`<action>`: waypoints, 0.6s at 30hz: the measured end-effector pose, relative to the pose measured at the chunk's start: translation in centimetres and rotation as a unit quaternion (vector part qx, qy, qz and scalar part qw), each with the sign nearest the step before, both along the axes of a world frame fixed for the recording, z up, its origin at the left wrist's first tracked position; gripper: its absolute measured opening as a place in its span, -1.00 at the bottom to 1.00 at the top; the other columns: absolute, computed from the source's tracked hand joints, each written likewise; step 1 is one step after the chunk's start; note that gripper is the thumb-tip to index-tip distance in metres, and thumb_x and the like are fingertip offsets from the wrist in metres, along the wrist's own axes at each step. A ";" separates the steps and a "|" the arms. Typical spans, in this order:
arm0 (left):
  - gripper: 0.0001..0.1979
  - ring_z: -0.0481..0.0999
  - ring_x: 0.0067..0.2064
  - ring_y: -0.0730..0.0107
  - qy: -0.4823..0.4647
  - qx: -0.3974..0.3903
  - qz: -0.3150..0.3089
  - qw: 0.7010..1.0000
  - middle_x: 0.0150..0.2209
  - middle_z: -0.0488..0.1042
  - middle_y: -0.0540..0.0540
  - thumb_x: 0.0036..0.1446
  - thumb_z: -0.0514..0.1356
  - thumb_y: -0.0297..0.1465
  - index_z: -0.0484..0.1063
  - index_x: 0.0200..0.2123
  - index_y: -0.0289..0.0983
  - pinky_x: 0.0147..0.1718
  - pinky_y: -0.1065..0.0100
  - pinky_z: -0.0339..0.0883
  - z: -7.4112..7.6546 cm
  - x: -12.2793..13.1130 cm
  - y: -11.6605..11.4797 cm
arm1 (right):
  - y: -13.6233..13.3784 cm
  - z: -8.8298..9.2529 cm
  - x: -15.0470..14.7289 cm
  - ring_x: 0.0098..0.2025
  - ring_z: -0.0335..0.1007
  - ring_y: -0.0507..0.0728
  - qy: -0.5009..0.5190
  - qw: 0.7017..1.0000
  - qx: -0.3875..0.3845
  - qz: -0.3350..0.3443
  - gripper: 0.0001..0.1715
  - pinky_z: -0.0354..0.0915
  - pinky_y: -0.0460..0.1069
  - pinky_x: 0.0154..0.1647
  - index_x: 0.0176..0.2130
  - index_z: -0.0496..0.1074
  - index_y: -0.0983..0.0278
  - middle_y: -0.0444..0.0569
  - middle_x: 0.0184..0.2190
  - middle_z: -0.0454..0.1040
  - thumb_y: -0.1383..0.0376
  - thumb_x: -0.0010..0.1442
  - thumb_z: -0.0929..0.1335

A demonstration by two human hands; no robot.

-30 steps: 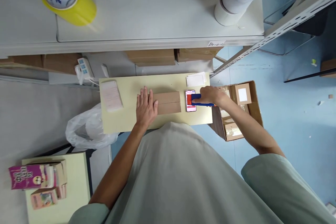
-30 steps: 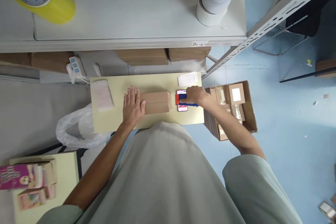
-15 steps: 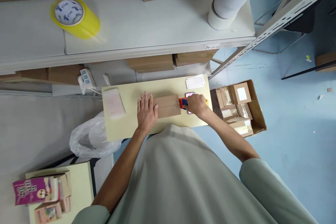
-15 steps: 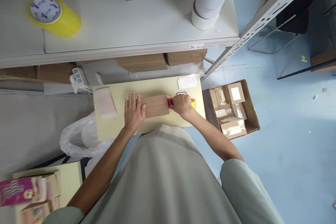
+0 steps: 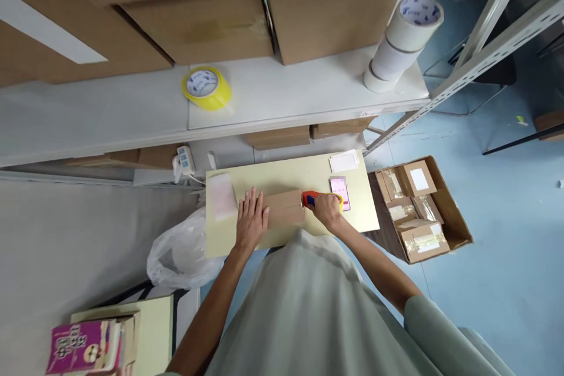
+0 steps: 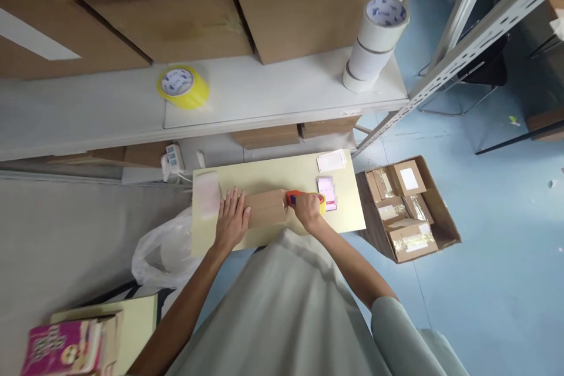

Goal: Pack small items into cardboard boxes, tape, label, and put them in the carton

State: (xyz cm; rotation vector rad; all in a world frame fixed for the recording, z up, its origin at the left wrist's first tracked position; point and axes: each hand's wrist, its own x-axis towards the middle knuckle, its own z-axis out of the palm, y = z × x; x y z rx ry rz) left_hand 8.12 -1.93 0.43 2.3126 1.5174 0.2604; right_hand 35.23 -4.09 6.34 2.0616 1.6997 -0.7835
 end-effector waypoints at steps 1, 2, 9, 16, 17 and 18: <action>-0.31 -0.08 0.63 -0.13 -0.006 0.001 0.001 1.000 0.59 0.06 -0.38 0.56 -0.12 -0.12 0.14 0.55 -0.38 0.55 -0.27 -0.11 -0.1 -0.4 0.0 | 0.1 0.7 0.1 -0.10 0.69 0.33 -0.003 1.000 0.008 -0.013 -0.54 0.38 0.05 -0.23 0.00 0.64 0.38 0.33 -0.13 0.70 0.07 0.54 0.32; -0.31 -0.04 0.63 -0.13 -0.014 0.003 0.003 1.000 0.58 0.08 -0.41 0.56 -0.12 -0.12 0.13 0.56 -0.39 0.54 -0.28 -0.07 -0.1 -0.5 0.0 | 0.4 1.7 0.3 -0.08 0.69 0.34 -0.005 1.000 0.017 -0.022 -0.51 0.39 0.05 -0.22 0.00 0.63 0.38 0.32 -0.12 0.70 0.05 0.54 0.31; -0.28 -0.07 0.64 0.00 -0.134 0.109 -0.040 0.984 0.62 -0.05 -0.32 0.58 -0.09 -0.19 -0.23 0.65 -0.26 0.55 -0.18 0.04 7.5 4.9 5.4 | 7.1 14.2 1.5 0.00 0.68 0.37 0.035 0.980 0.190 -0.042 -0.42 0.40 0.04 -0.08 0.08 0.51 0.37 0.29 -0.10 0.70 -0.07 0.53 0.28; -0.28 -0.14 0.65 0.08 -0.204 0.229 -0.106 0.946 0.65 -0.14 -0.25 0.60 -0.09 -0.22 -0.32 0.65 -0.22 0.59 -0.12 -0.07 19.6 9.7 12.8 | 17.4 19.1 0.0 0.05 0.62 0.36 0.003 0.950 0.309 0.033 -0.55 0.31 0.10 0.19 0.26 0.29 0.53 0.36 0.00 0.65 0.33 0.49 0.24; -0.28 -0.14 0.65 0.08 -0.207 0.234 -0.104 0.944 0.65 -0.14 -0.24 0.60 -0.09 -0.21 -0.32 0.65 -0.22 0.59 -0.11 -0.08 20.4 9.7 13.2 | 18.6 18.7 0.0 0.10 0.60 0.36 -0.007 0.947 0.318 0.045 -0.55 0.26 0.11 0.26 0.26 0.29 0.55 0.38 0.00 0.65 0.36 0.49 0.23; -0.28 -0.14 0.65 0.07 -0.209 0.236 -0.102 0.943 0.65 -0.14 -0.24 0.60 -0.09 -0.21 -0.31 0.65 -0.22 0.60 -0.11 -0.08 21.1 9.6 13.5 | 19.7 18.1 -0.1 0.13 0.57 0.36 -0.015 0.945 0.321 0.053 -0.55 0.20 0.11 0.31 0.26 0.30 0.57 0.40 0.02 0.64 0.39 0.47 0.23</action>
